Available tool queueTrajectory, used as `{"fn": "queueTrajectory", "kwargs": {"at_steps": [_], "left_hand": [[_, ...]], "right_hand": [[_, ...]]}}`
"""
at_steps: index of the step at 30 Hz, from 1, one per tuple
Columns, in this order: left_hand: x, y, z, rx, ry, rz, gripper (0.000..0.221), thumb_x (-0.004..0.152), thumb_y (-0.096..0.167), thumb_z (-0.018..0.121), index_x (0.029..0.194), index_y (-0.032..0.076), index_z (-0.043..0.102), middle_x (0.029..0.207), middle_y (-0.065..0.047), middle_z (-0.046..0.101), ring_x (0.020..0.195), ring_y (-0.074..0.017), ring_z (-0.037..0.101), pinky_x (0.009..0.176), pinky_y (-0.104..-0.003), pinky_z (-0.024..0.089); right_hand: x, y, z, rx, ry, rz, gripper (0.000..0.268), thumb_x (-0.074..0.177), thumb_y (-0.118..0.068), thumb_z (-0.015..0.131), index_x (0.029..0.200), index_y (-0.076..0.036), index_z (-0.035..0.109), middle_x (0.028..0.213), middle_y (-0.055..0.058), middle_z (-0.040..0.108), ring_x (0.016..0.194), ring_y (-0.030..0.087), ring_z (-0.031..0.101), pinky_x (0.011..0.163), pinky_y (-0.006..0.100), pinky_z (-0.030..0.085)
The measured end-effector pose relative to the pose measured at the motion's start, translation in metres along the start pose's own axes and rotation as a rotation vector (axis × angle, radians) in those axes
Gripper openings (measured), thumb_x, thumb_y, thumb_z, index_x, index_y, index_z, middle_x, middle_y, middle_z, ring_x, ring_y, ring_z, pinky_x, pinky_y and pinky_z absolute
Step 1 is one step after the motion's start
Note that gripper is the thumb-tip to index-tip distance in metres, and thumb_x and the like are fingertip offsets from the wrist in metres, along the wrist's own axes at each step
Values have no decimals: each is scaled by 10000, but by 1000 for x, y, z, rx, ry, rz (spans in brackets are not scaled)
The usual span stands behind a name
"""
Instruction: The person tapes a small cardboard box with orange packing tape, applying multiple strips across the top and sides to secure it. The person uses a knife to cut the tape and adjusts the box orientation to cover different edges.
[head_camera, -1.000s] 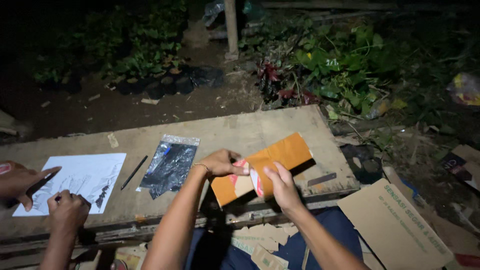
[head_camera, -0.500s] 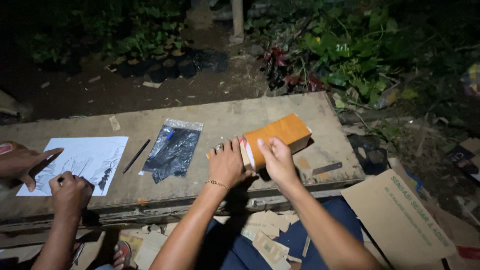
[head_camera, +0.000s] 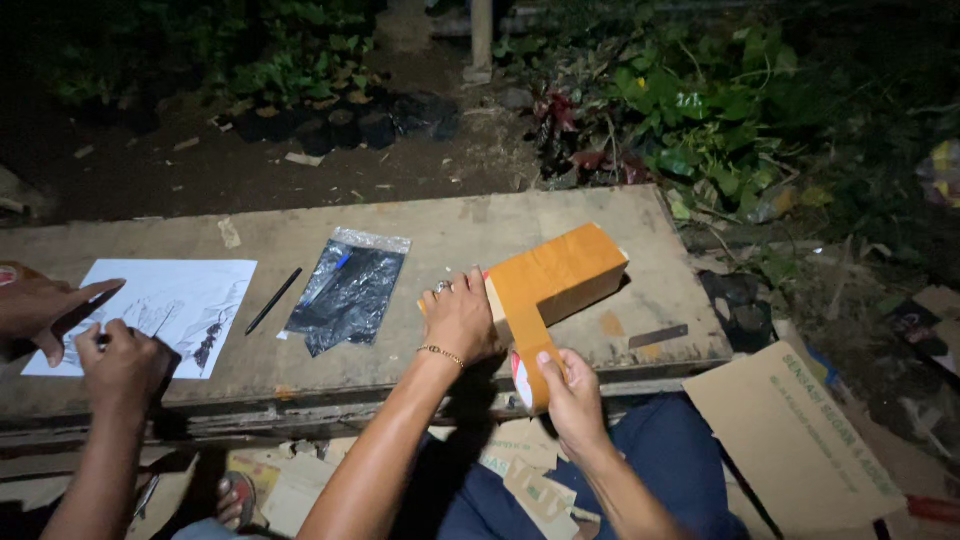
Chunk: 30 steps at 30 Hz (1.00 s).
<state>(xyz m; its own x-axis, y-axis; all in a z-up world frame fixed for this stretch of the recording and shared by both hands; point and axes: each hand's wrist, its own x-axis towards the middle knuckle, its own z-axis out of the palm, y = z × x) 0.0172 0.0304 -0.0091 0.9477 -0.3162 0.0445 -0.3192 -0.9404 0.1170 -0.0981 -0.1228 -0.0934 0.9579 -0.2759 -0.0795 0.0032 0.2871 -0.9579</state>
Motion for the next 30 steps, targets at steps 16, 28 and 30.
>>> {"fn": "queueTrajectory", "kwargs": {"at_steps": [16,28,30], "left_hand": [[-5,3,-30,-313,-293,64,1028,545,424,984,1341,-24,513,1277,-276,596,1208,-444,587,1019,-503,484],[48,-41,-2,-845,-505,116,835,554,423,942,1189,-68,715,1126,-179,765,1058,-282,736,977,-371,549],[40,-42,-2,-693,-303,98,901,552,427,955,1243,-72,662,1178,-203,723,1109,-317,704,1002,-385,526]], "right_hand": [[-10,-25,-13,2,-17,46,260,1000,-223,630,1021,34,659,863,75,731,708,105,640,640,271,524],[41,-61,13,-128,-139,-164,387,996,-276,607,1187,58,641,1077,92,731,960,99,648,862,260,515],[54,-55,22,-224,-105,-209,383,1020,-287,604,1210,45,598,1100,80,723,1009,77,627,902,257,504]]}}
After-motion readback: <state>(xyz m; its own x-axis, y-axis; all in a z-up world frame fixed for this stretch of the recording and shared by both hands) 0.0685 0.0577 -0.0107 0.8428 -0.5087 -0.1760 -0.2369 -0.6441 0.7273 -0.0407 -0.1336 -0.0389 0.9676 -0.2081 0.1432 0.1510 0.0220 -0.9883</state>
